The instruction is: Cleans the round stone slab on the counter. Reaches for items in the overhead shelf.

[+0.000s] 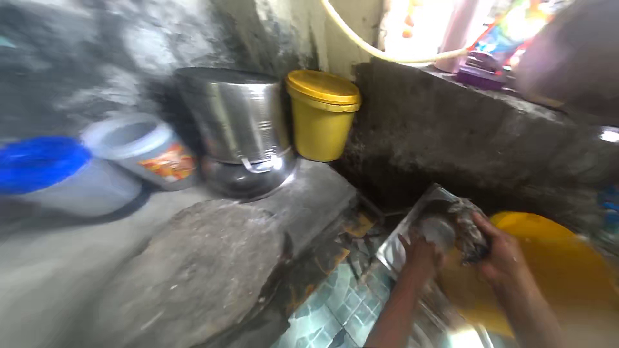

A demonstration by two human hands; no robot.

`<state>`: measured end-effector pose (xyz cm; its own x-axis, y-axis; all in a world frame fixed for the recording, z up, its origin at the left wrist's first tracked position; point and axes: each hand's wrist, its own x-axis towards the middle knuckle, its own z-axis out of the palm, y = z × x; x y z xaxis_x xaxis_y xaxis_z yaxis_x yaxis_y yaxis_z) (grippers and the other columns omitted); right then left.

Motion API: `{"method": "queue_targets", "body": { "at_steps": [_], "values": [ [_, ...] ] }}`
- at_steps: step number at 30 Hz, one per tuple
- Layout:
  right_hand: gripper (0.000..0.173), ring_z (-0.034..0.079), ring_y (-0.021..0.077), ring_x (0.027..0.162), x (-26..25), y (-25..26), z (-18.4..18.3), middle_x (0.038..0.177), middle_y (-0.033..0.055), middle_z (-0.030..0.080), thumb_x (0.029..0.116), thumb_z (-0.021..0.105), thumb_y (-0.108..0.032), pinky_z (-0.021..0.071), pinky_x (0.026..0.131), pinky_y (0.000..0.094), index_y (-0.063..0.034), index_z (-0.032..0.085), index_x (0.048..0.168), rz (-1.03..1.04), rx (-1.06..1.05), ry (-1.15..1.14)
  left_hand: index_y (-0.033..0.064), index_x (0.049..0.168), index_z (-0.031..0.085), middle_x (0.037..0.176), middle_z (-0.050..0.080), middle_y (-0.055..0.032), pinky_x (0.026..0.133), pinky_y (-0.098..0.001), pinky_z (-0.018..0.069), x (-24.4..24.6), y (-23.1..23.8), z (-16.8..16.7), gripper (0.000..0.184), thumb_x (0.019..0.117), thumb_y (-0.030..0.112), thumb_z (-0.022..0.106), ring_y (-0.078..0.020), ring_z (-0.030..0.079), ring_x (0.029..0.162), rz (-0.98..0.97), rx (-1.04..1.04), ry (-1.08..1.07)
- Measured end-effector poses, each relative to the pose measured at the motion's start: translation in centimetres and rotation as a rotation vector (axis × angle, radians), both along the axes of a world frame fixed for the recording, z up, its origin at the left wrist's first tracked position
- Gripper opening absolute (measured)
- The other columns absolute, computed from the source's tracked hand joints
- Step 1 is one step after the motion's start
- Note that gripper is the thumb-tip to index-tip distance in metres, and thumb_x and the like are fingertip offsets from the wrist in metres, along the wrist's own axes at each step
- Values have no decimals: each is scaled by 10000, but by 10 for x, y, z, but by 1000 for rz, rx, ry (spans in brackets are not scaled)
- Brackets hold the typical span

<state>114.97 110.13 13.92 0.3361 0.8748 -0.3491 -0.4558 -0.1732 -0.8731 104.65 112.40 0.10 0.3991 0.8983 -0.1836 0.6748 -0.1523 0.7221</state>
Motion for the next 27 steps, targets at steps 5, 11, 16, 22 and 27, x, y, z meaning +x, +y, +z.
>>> {"method": "queue_targets", "body": {
  "at_steps": [5, 11, 16, 22, 27],
  "values": [
    [225, 606, 94, 550, -85, 26, -56, 763, 32, 645, 1067, 523, -219, 532, 478, 269, -68, 575, 1225, 253, -73, -125, 99, 1214, 740, 1486, 528, -211, 1126, -550, 418, -131, -58, -22, 285, 982, 181, 596, -408, 492, 1380, 642, 260, -53],
    [405, 657, 213, 1023, -312, -40, -107, 1148, 161, 670, 929, 693, -227, 559, 890, 408, 29, 655, 1241, 893, 279, -653, -48, 1106, 731, 1365, 562, -316, 1061, -518, 485, -348, -191, -5, 259, 926, 58, 576, -457, 553, 1272, 1446, 836, 172],
    [396, 668, 376, 1114, -464, -124, -170, 1231, 151, 694, 875, 727, -332, 550, 844, 571, -127, 725, 1214, 1240, 983, -1464, -74, 1501, 400, 1562, 352, -330, 1163, -582, 342, -471, -230, -24, 502, 1056, 144, 485, -503, 376, 1433, 1839, 408, 163],
    [329, 604, 384, 1223, -640, -57, -169, 1272, 191, 645, 972, 553, -256, 519, 932, 559, -91, 664, 1234, 1299, 943, -1500, -78, 1498, 419, 1283, 618, -331, 975, -586, 509, -486, -220, -65, 470, 1046, 49, 424, -486, 644, 1121, 1835, 401, 61],
    [215, 708, 340, 1025, -522, -105, -185, 1092, 131, 730, 951, 650, -281, 603, 787, 511, -105, 735, 1041, 1222, 1177, -1425, -110, 1443, 476, 1322, 611, -326, 1054, -594, 453, -496, -222, -58, 433, 1082, 114, 391, -488, 606, 1218, 1900, 289, -104]
  ]
}}
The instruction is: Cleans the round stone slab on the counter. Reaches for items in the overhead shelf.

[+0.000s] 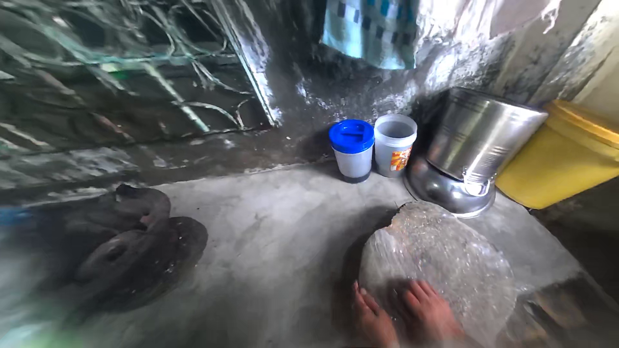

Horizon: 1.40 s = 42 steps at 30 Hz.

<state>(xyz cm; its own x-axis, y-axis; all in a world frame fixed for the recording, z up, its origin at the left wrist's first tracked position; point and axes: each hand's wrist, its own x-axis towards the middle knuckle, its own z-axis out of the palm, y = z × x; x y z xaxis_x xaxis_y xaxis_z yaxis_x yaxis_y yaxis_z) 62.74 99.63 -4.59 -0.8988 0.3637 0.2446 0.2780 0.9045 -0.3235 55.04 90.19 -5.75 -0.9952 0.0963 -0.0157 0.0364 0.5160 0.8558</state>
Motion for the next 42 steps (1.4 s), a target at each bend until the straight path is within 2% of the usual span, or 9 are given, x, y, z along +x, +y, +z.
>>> {"method": "queue_targets", "body": {
  "at_steps": [2, 7, 12, 18, 23, 29, 33, 38, 42],
  "values": [
    [227, 690, 349, 1050, 22, -3, 1, 1136, 143, 715, 963, 641, -269, 587, 826, 514, -102, 726, 1091, 55, -25, -73, -126, 1424, 490, 1347, 602, -319, 1084, -571, 437, 1, 0, 1, 433, 1089, 121, 371, -474, 592, 1252, 10, 30, -23],
    [300, 665, 377, 1103, -86, 18, -2, 1146, 173, 697, 961, 567, -312, 557, 886, 537, -99, 723, 1104, -86, 30, -50, -123, 1401, 519, 1389, 587, -292, 1113, -529, 429, -7, -2, -1, 417, 1094, 122, 382, -430, 581, 1291, 13, 108, -26],
    [165, 703, 309, 990, 27, -11, 0, 1099, 104, 718, 964, 640, -244, 609, 751, 473, -147, 737, 1056, 135, 60, -43, -87, 1426, 513, 1456, 546, -251, 1184, -458, 357, -11, -2, -1, 455, 1112, 189, 334, -350, 507, 1387, 32, 285, -139],
    [254, 652, 349, 1141, -107, 10, 11, 1198, 146, 678, 960, 586, -273, 568, 878, 524, -116, 709, 1118, 40, -6, -103, -38, 1477, 472, 1524, 486, -198, 1203, -379, 330, 2, -1, -6, 511, 1121, 265, 264, -233, 447, 1429, 128, 626, -283],
    [135, 704, 300, 964, 2, -10, -2, 1060, 87, 717, 909, 670, -237, 608, 695, 463, -159, 734, 999, 232, 112, 37, 52, 1546, 395, 1589, 399, -173, 1212, -449, 296, 4, 4, 17, 612, 1114, 428, 178, -257, 387, 1465, 245, 698, -447],
    [580, 521, 387, 1335, -82, 27, 13, 1439, 187, 558, 1017, 464, -564, 417, 1063, 598, -78, 650, 1274, 55, -112, -112, -36, 1537, 371, 1592, 374, -227, 1230, -412, 264, 21, 6, 14, 534, 1129, 290, 261, -274, 363, 1484, 261, 641, -382],
    [354, 611, 453, 1187, -75, 36, 29, 1357, 243, 599, 983, 583, -290, 503, 911, 629, -71, 686, 1240, -1, 20, 46, -55, 1535, 359, 1597, 360, -247, 1241, -434, 242, 24, 2, 20, 535, 1125, 269, 246, -318, 333, 1504, 210, 513, -302],
    [515, 629, 404, 1145, -106, 1, 24, 1225, 179, 656, 1045, 458, -505, 522, 851, 575, -58, 680, 1173, -45, 87, -194, 9, 1551, 365, 1621, 345, -177, 1236, -419, 255, 22, 14, 11, 568, 1124, 331, 176, -252, 340, 1498, 294, 653, -319],
    [260, 704, 312, 941, -28, 21, -4, 1049, 96, 695, 1025, 500, -348, 601, 661, 465, -161, 679, 1033, 227, 300, 19, 74, 1548, 393, 1577, 423, -143, 1179, -467, 356, 22, 9, 18, 593, 1118, 424, 184, -245, 423, 1439, 314, 778, -466]
  ]
}}
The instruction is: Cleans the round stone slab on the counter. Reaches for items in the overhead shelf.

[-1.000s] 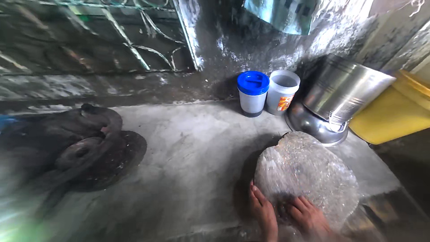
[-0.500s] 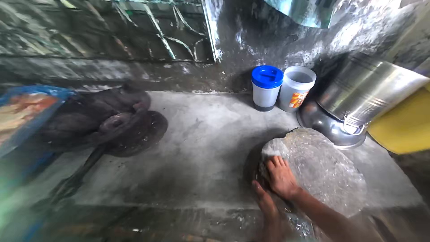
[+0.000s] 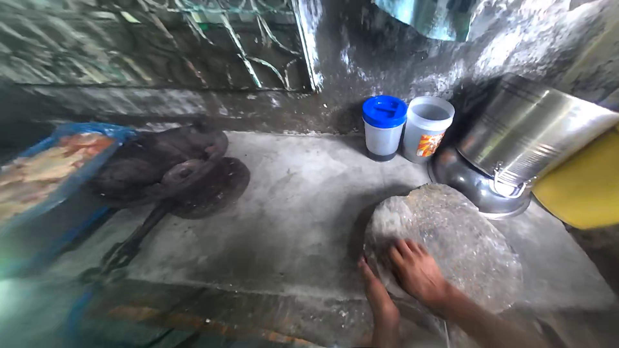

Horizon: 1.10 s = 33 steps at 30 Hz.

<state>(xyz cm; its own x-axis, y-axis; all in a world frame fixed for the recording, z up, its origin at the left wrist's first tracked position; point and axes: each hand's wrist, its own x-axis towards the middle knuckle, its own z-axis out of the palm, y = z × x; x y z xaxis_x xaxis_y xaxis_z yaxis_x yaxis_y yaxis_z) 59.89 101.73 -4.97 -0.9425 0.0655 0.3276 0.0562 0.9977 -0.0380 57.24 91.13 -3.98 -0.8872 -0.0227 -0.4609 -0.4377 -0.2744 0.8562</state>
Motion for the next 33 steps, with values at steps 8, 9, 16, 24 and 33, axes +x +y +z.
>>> {"method": "queue_targets", "body": {
  "at_steps": [8, 9, 16, 24, 33],
  "values": [
    [234, 720, 325, 876, -88, -1, 9, 992, 144, 702, 995, 533, -264, 602, 647, 472, -115, 712, 977, 8, -75, 58, -29, 1531, 368, 1525, 462, -211, 1167, -385, 392, -3, -22, -18, 513, 1116, 245, 241, -230, 473, 1399, -161, -39, 204],
    [226, 717, 318, 887, -79, -3, 6, 1007, 134, 704, 1012, 534, -274, 605, 653, 469, -131, 707, 988, 15, -81, 71, -10, 1480, 452, 1451, 534, -187, 1112, -387, 434, -11, -19, -12, 515, 1122, 302, 251, -213, 530, 1320, -100, 14, 111],
    [219, 720, 376, 862, 106, 104, 5, 971, 177, 711, 945, 576, -216, 593, 611, 509, -81, 745, 978, -341, 92, -1, 13, 1469, 513, 1520, 499, -187, 1202, -491, 341, -100, 7, 2, 458, 1071, 226, 435, -325, 441, 1439, -600, -547, 588],
    [250, 715, 263, 830, 5, 62, -10, 910, 85, 705, 1017, 543, -317, 601, 631, 428, -151, 722, 962, -311, 9, 131, 237, 1548, 454, 1522, 525, -85, 1118, -499, 427, -148, 85, 12, 476, 1099, 367, 364, -279, 539, 1363, -1114, -1117, 714],
    [230, 716, 370, 992, -23, 81, 17, 1063, 192, 717, 958, 597, -218, 602, 773, 520, -54, 740, 1029, -564, -115, -14, 96, 1592, 337, 1550, 445, -224, 1159, -552, 369, -148, 50, 5, 574, 1075, 311, 464, -390, 456, 1416, -1121, -1005, 748]
  ]
}}
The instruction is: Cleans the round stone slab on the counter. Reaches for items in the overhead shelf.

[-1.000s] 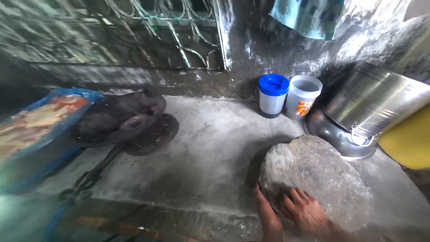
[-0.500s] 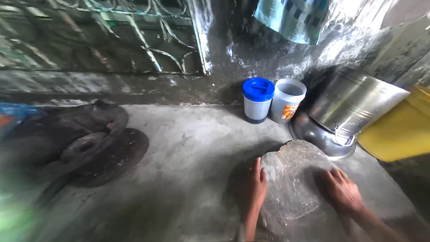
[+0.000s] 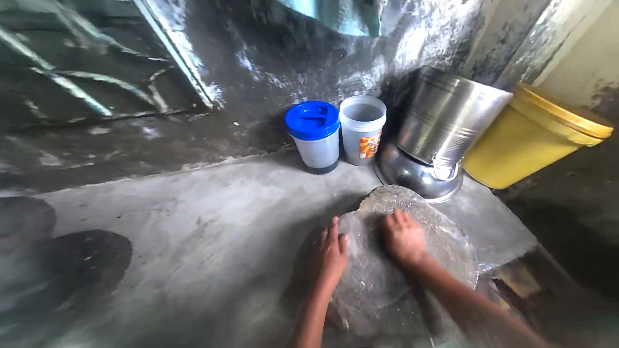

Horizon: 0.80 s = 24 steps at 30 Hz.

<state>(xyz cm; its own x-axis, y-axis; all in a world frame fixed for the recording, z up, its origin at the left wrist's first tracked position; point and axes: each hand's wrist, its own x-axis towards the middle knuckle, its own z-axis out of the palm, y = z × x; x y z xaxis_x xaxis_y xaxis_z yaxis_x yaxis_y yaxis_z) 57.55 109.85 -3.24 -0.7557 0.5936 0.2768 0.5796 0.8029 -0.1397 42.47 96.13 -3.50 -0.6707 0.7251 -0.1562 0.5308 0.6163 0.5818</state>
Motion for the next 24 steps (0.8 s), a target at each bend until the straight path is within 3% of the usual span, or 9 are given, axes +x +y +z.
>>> {"method": "queue_targets", "body": {
  "at_steps": [3, 5, 7, 11, 14, 17, 19, 21, 24],
  "values": [
    [363, 703, 283, 921, 9, -61, -20, 1006, 96, 706, 1023, 516, -457, 590, 713, 448, -153, 715, 1030, 269, 73, 130, -41, 1523, 403, 1445, 525, -307, 1116, -593, 408, 39, -39, -8, 549, 1087, 288, 456, -464, 529, 1331, 272, 163, 7],
    [519, 670, 312, 1098, 51, -71, -19, 1180, 85, 702, 1031, 371, -644, 559, 828, 513, -256, 706, 1111, 269, 84, 120, -121, 1493, 386, 1448, 485, -365, 1141, -599, 369, 73, -54, -12, 560, 1090, 262, 450, -513, 484, 1352, 452, 256, -13],
    [377, 604, 361, 1273, 79, -70, -22, 1381, 83, 650, 1027, 452, -584, 519, 915, 602, -315, 707, 1098, 195, 48, 104, -152, 1492, 355, 1475, 436, -389, 1156, -589, 353, 98, -56, -16, 566, 1082, 224, 458, -537, 450, 1372, 544, 312, 27],
    [119, 692, 283, 957, 43, -111, -22, 1122, -1, 734, 909, 623, -333, 537, 664, 491, -267, 722, 921, 112, 67, 135, -116, 1507, 359, 1517, 418, -343, 1185, -548, 327, 101, -56, -20, 568, 1089, 259, 447, -479, 423, 1417, 594, 361, -26],
    [156, 686, 277, 965, 68, -122, -14, 1111, 2, 725, 881, 699, -239, 558, 670, 469, -229, 715, 1035, 194, -22, 100, -118, 1511, 347, 1522, 408, -345, 1193, -531, 320, 98, -61, -22, 575, 1092, 265, 439, -464, 414, 1427, 560, 382, -56],
    [174, 716, 369, 945, 155, -42, -4, 1022, 101, 751, 894, 683, -201, 590, 710, 564, -144, 746, 1046, -79, 37, 16, -119, 1506, 356, 1501, 428, -351, 1186, -522, 327, 97, -52, -18, 565, 1088, 248, 458, -464, 422, 1418, 590, 388, -60],
    [244, 682, 429, 1020, 179, 5, 7, 1092, 170, 727, 923, 645, -173, 542, 791, 609, -80, 716, 1138, -235, -22, -75, -101, 1508, 370, 1501, 445, -333, 1186, -517, 331, 99, -52, -19, 561, 1091, 265, 451, -447, 430, 1421, 612, 358, -31],
    [381, 656, 441, 1105, 150, -19, 11, 1186, 178, 714, 887, 676, -189, 516, 867, 639, -96, 689, 1256, -224, -125, -111, -90, 1517, 364, 1509, 439, -326, 1187, -521, 328, 99, -51, -20, 563, 1093, 271, 444, -445, 428, 1423, 614, 351, -29],
    [333, 713, 308, 976, 89, -116, -9, 1078, 77, 745, 855, 714, -257, 569, 754, 515, -151, 725, 1171, 12, -41, 29, -96, 1524, 344, 1521, 424, -330, 1190, -527, 327, 99, -55, -21, 572, 1098, 277, 421, -453, 425, 1425, 589, 323, -27]
  ]
}}
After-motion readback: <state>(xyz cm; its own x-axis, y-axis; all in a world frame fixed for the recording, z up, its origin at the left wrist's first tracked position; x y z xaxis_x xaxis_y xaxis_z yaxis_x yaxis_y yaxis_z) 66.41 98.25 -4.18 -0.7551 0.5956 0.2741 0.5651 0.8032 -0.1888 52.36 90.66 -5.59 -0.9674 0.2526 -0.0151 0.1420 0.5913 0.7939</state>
